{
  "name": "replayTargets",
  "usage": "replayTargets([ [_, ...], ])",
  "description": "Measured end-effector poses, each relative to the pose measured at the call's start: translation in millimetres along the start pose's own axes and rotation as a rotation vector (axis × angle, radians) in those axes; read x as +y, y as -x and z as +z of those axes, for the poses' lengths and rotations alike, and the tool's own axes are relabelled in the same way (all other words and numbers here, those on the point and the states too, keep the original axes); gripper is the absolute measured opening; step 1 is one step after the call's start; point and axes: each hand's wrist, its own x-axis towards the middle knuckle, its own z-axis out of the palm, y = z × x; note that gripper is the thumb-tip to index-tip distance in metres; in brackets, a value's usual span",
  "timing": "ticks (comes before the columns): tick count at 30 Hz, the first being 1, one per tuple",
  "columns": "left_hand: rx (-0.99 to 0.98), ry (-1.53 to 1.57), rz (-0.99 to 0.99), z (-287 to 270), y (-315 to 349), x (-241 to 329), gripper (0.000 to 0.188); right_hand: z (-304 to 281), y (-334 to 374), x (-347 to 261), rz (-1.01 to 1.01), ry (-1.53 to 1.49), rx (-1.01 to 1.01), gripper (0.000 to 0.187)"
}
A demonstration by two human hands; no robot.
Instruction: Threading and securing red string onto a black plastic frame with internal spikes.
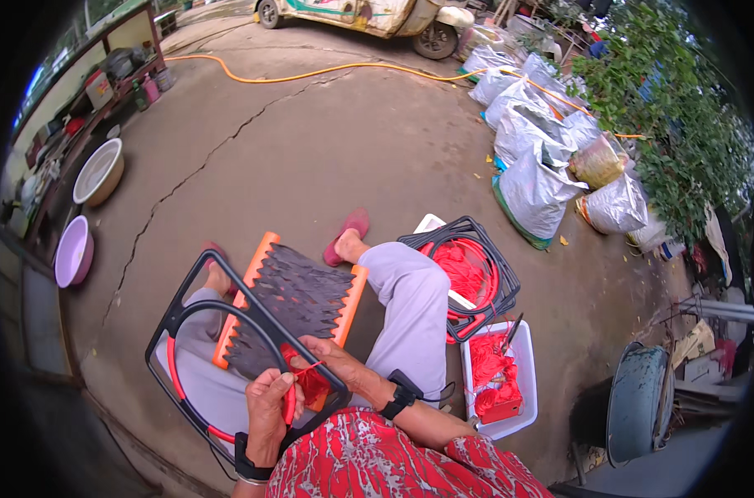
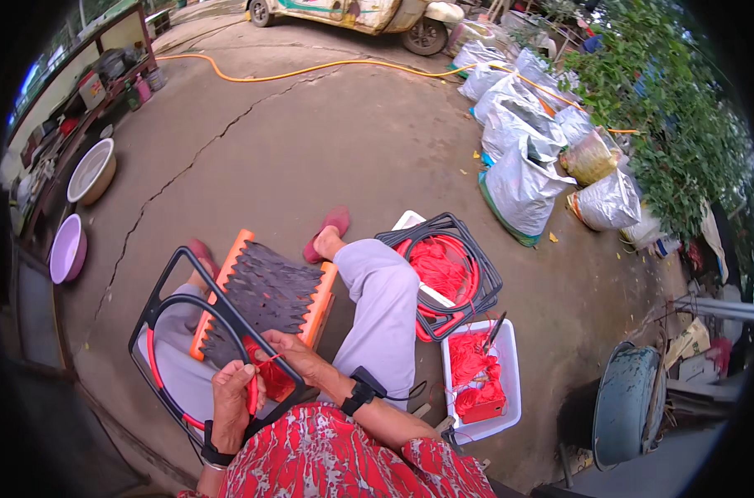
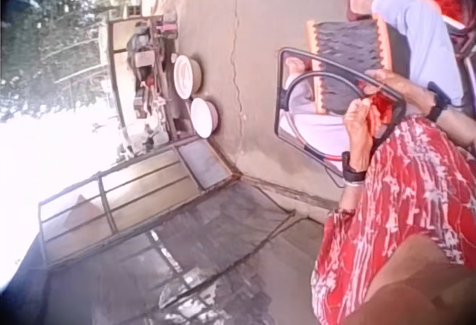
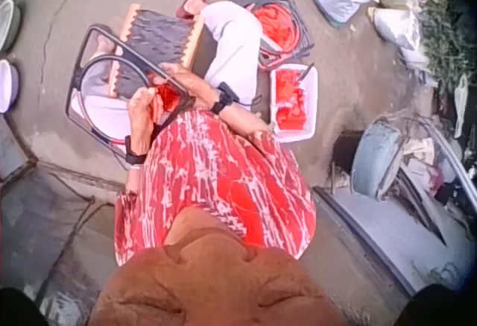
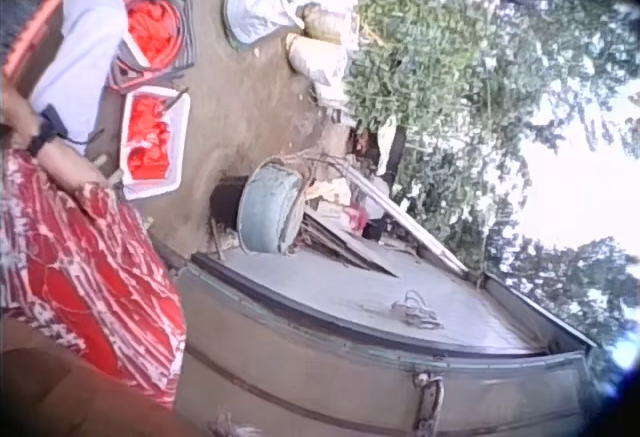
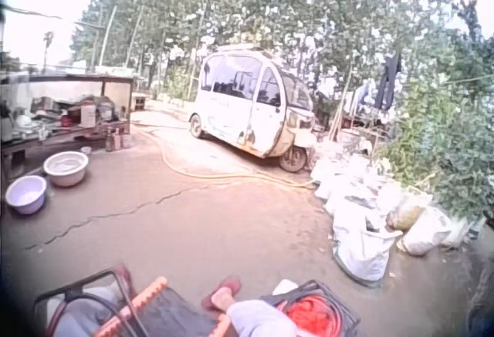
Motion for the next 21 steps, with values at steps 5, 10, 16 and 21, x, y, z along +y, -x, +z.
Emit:
replayTargets([
  [5,-0.008,-0.030,-0.048,0,-8,-5,0.015,-14,6,-15,-0.050,-0.153,0.289,0.028],
  [10,0.054,0.013,-0.045,-12,-10,-10,0.016,-22,21,-53,-0.294,-0.020,0.382,0.029],
  [16,0.113,-0.004,-0.046,-23,-26,-25,0.019,11,70,-121,-0.568,0.215,0.471,0.041],
  [21,0.168,-0.044,-0.065,-25,-30,-29,0.019,54,101,-133,-0.490,0.002,0.327,0.050],
])
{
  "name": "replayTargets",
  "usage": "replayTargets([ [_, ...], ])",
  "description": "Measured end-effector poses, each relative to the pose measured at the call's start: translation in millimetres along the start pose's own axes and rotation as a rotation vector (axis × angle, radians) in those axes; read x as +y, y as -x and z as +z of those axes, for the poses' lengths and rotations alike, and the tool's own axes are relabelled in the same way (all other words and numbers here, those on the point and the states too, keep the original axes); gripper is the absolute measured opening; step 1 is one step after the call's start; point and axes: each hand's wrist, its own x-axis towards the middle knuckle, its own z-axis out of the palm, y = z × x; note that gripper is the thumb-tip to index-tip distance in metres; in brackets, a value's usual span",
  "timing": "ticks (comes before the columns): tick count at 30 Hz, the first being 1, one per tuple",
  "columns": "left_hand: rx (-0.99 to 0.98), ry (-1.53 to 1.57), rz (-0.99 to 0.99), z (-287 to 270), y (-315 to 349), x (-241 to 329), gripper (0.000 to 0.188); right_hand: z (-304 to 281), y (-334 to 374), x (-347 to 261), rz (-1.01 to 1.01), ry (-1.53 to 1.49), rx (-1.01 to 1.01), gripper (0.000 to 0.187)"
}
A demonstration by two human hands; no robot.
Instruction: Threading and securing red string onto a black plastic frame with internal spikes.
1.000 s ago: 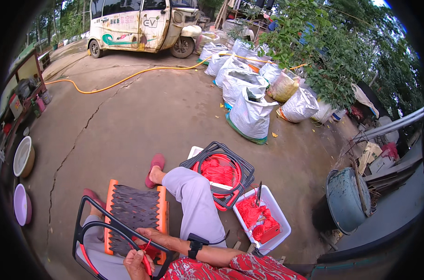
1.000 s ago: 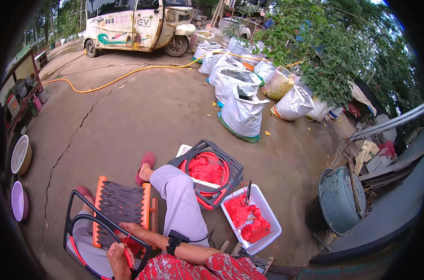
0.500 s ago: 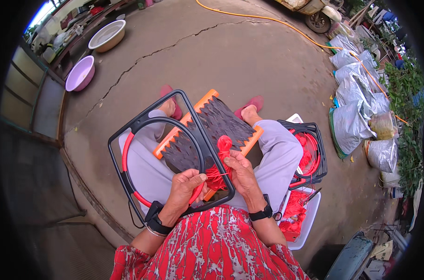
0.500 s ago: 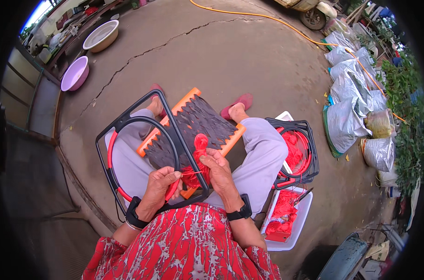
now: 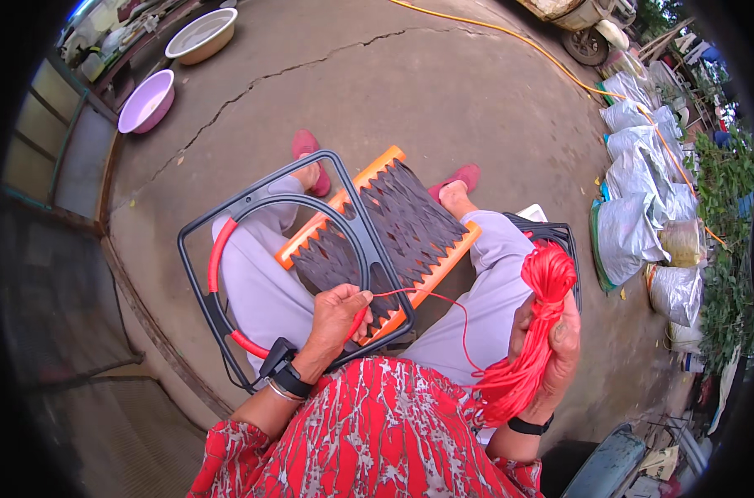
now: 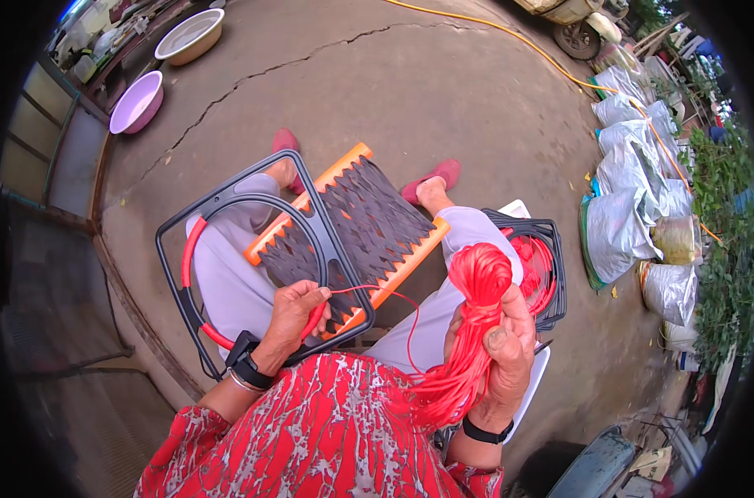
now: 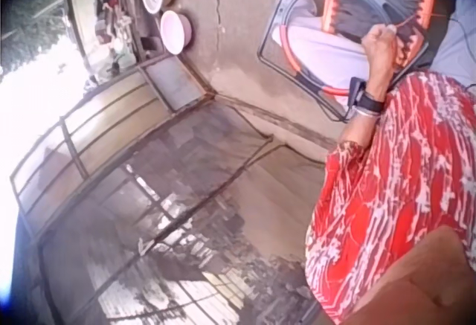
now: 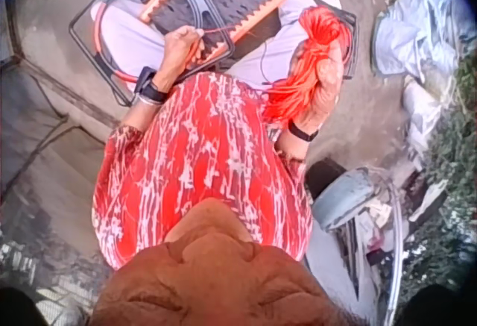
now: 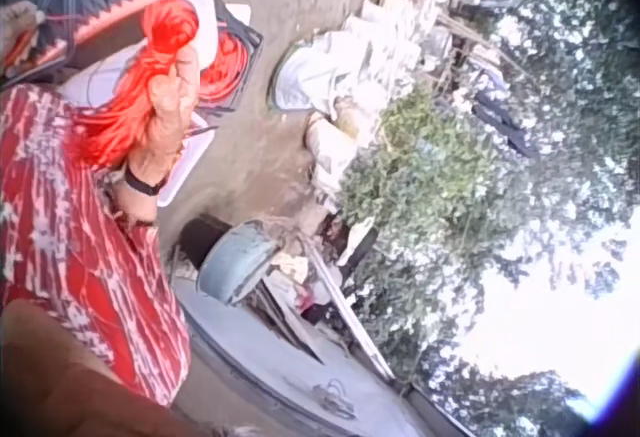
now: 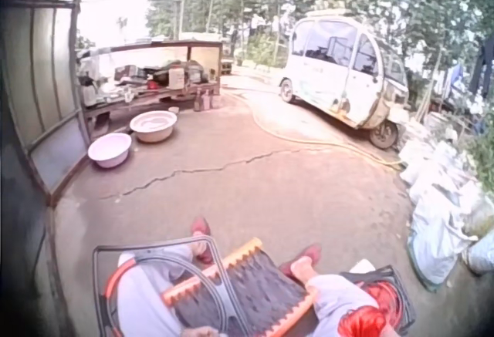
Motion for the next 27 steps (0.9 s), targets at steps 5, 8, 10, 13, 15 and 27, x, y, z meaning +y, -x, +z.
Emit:
replayTargets([
  [5,0.012,-0.019,0.031,3,-5,3,0.019,-2,10,46,0.538,0.121,-0.086,0.033],
  [8,0.036,-0.021,0.081,8,-11,7,0.018,-14,12,85,0.474,0.639,-0.192,0.026],
  [10,0.052,-0.015,0.109,9,-12,6,0.018,-7,7,97,0.344,0.987,-0.257,0.024],
  [13,0.126,-0.089,0.099,7,-12,-5,0.016,1,-9,110,0.152,1.192,-0.321,0.023],
  [15,0.131,-0.203,0.250,7,-14,-11,0.013,8,-19,116,0.090,1.340,-0.394,0.023],
  [27,0.189,-0.049,0.222,6,-22,-19,0.011,26,-17,123,-0.434,1.560,-0.430,0.036],
])
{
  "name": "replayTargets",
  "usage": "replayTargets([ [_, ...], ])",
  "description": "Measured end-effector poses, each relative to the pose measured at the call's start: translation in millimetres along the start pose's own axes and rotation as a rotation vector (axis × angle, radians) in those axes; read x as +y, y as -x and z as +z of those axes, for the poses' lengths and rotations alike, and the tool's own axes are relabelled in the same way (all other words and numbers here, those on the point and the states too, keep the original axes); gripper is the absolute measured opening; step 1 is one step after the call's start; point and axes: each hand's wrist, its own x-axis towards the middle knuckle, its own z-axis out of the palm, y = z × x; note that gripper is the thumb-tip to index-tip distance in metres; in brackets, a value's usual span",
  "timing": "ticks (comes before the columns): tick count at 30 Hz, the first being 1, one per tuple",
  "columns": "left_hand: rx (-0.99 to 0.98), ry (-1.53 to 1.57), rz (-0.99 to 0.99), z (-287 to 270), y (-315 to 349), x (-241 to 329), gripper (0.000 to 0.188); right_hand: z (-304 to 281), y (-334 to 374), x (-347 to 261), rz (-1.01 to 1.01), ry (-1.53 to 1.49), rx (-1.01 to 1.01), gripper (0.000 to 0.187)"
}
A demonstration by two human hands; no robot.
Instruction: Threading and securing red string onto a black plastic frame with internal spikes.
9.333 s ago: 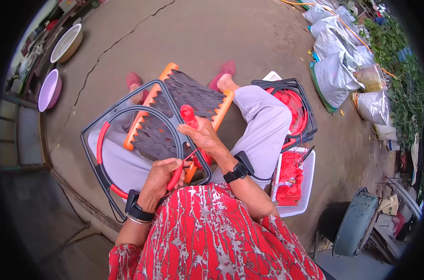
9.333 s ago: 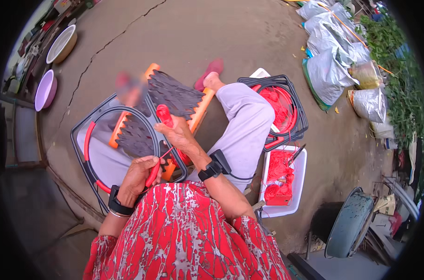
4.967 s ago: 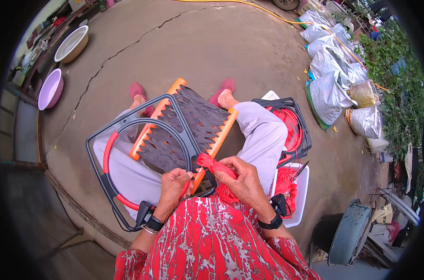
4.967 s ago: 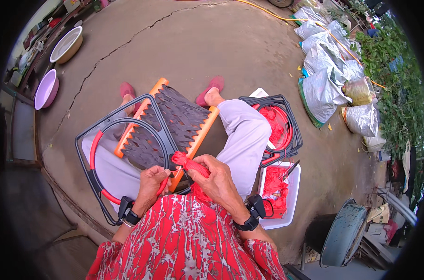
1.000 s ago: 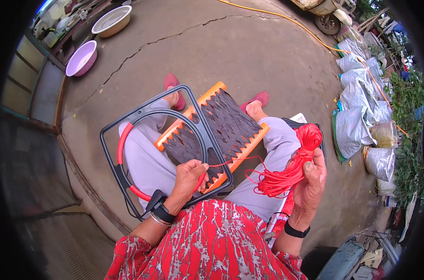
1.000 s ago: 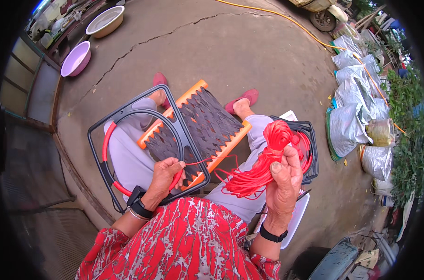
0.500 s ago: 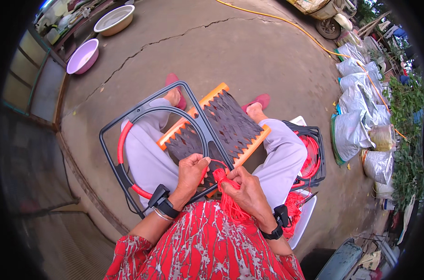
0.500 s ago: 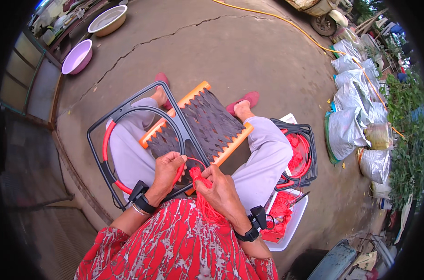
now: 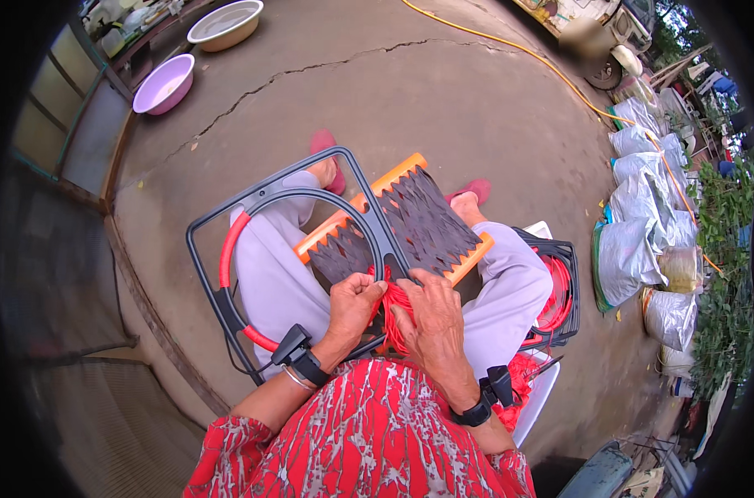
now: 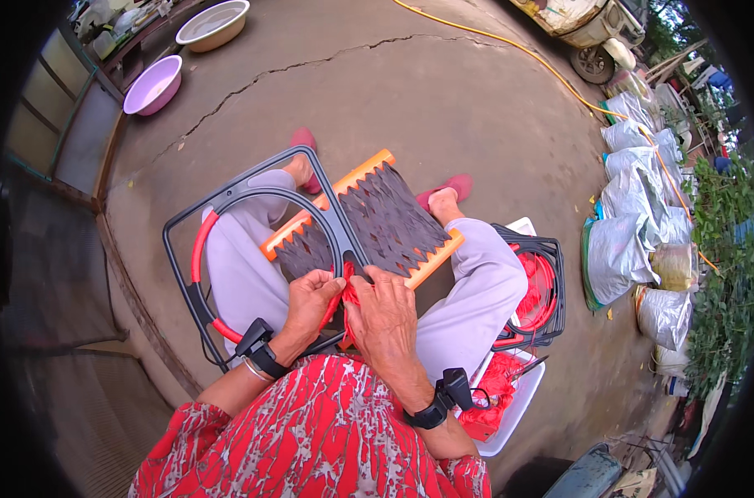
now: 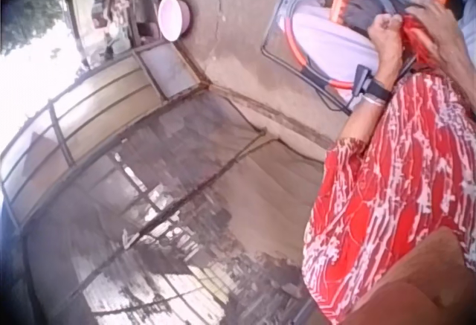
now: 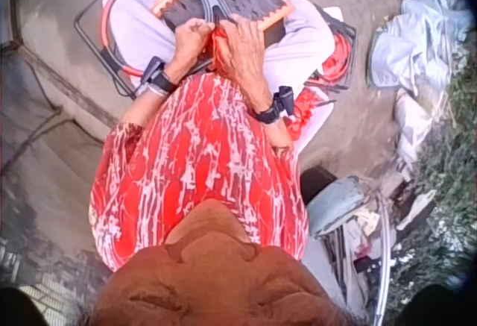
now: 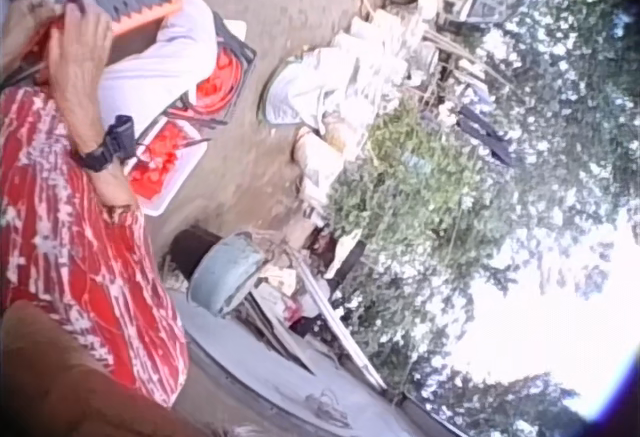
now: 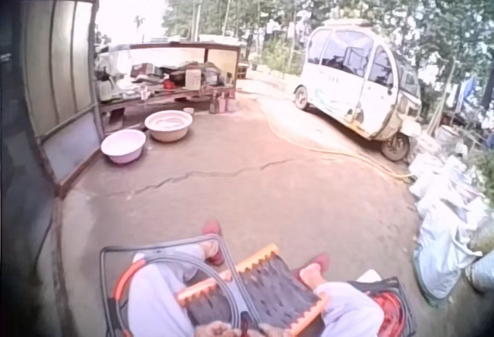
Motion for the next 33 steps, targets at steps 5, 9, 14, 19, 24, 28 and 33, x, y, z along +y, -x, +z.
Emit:
replayTargets([
  [5,-0.076,-0.039,-0.064,1,13,-1,0.007,-11,1,23,0.373,-0.451,0.010,0.014],
  [9,-0.142,-0.097,-0.138,4,22,-16,0.011,-1,-13,27,0.204,-0.410,-0.057,0.014],
  [14,-0.129,-0.120,-0.116,7,19,-28,0.014,34,-50,38,0.016,0.082,-0.368,0.022],
  [19,-0.081,-0.170,-0.148,7,22,-28,0.017,67,-52,45,-0.136,0.312,-0.440,0.029],
  [24,-0.082,-0.130,-0.181,5,24,-26,0.019,58,-53,37,-0.048,0.140,-0.338,0.017],
  [28,-0.117,-0.113,-0.232,4,26,-22,0.020,22,-76,33,0.123,-0.517,-0.120,0.017],
  [33,-0.133,-0.096,-0.283,7,23,-13,0.020,-29,-61,12,0.268,-1.457,0.002,0.027],
])
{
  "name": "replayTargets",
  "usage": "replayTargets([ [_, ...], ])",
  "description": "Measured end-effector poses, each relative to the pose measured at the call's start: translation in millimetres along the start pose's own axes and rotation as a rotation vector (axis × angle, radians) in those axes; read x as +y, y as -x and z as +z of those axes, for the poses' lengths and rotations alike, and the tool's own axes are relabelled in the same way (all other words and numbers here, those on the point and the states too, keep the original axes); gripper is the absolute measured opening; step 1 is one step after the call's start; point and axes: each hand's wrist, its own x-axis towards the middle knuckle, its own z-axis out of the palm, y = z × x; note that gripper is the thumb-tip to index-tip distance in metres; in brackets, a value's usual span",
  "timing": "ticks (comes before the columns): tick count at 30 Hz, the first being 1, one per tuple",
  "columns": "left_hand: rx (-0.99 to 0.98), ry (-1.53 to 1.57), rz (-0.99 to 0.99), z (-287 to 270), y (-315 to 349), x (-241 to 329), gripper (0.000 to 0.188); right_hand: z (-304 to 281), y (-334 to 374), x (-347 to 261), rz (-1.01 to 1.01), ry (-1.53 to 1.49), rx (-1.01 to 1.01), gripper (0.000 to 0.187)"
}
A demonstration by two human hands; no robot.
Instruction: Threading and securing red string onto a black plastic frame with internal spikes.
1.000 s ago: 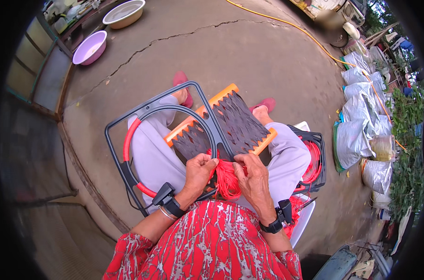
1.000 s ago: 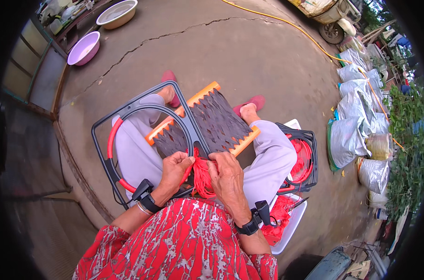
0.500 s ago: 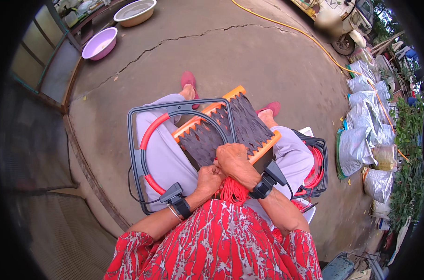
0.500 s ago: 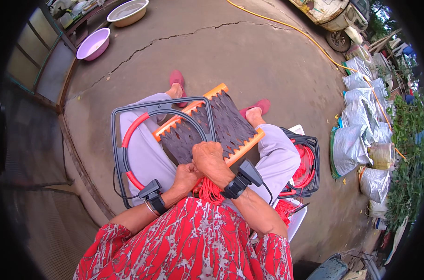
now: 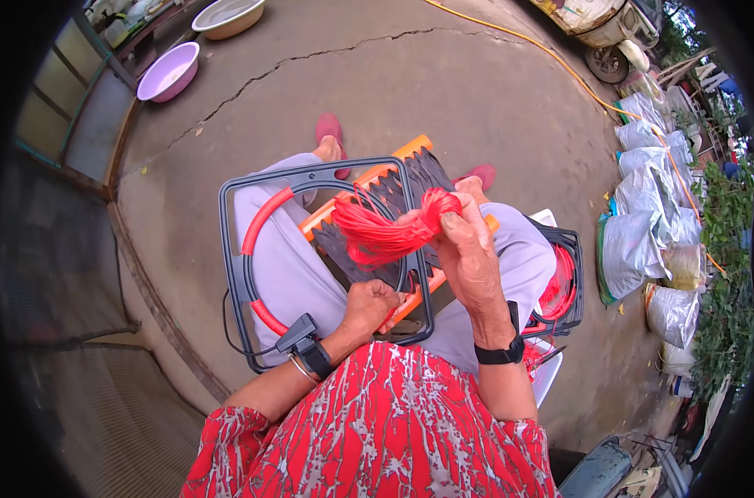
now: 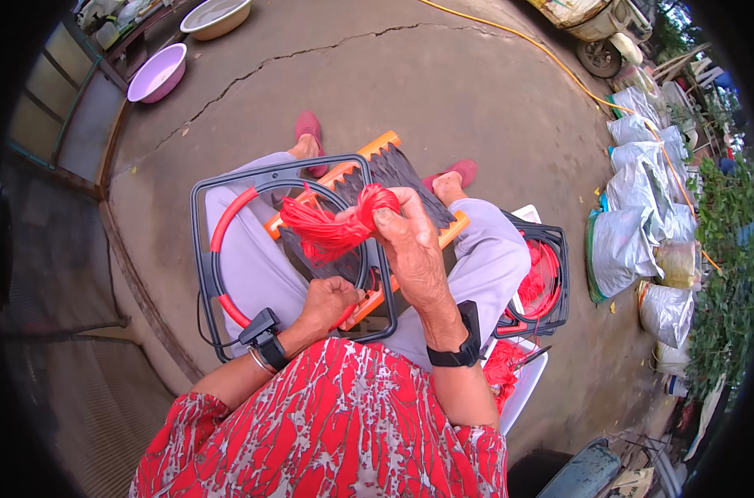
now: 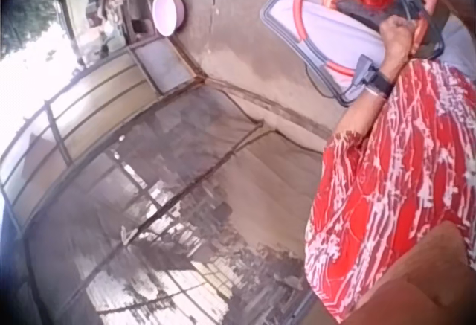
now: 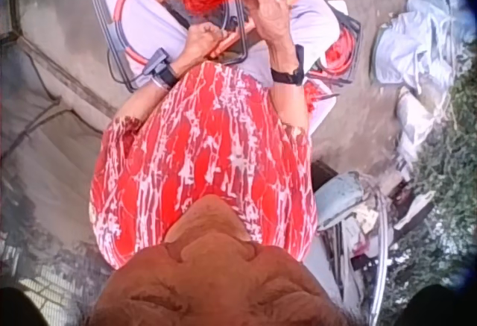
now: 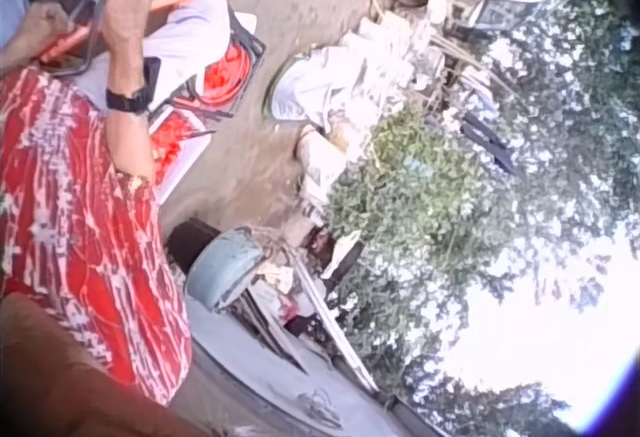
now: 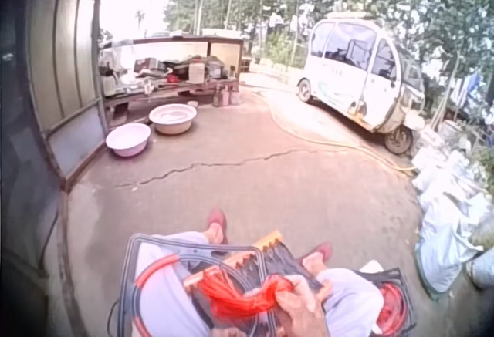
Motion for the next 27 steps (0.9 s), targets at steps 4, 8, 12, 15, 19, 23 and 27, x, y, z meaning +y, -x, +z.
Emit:
replayTargets([
  [4,-0.093,0.511,0.132,-2,0,-6,0.016,-27,59,-55,-0.110,-0.145,0.105,0.037],
  [8,-0.064,0.090,-0.058,-11,-2,7,0.018,-62,121,-102,-0.315,0.247,0.545,0.044],
  [12,-0.067,0.175,-0.046,-2,6,18,0.017,-118,183,-134,-0.313,-0.072,0.584,0.036],
  [15,-0.094,0.258,-0.071,-9,3,17,0.018,-132,197,-133,-0.297,0.020,0.863,0.032],
  [19,-0.121,0.268,-0.098,-10,3,19,0.018,-159,192,-124,-0.434,0.211,1.036,0.029],
  [23,-0.115,0.234,-0.062,-12,3,11,0.018,-142,172,-114,-0.336,0.123,0.916,0.028],
  [27,-0.119,0.219,-0.046,-16,1,14,0.017,-83,123,-51,0.013,0.254,0.630,0.027],
])
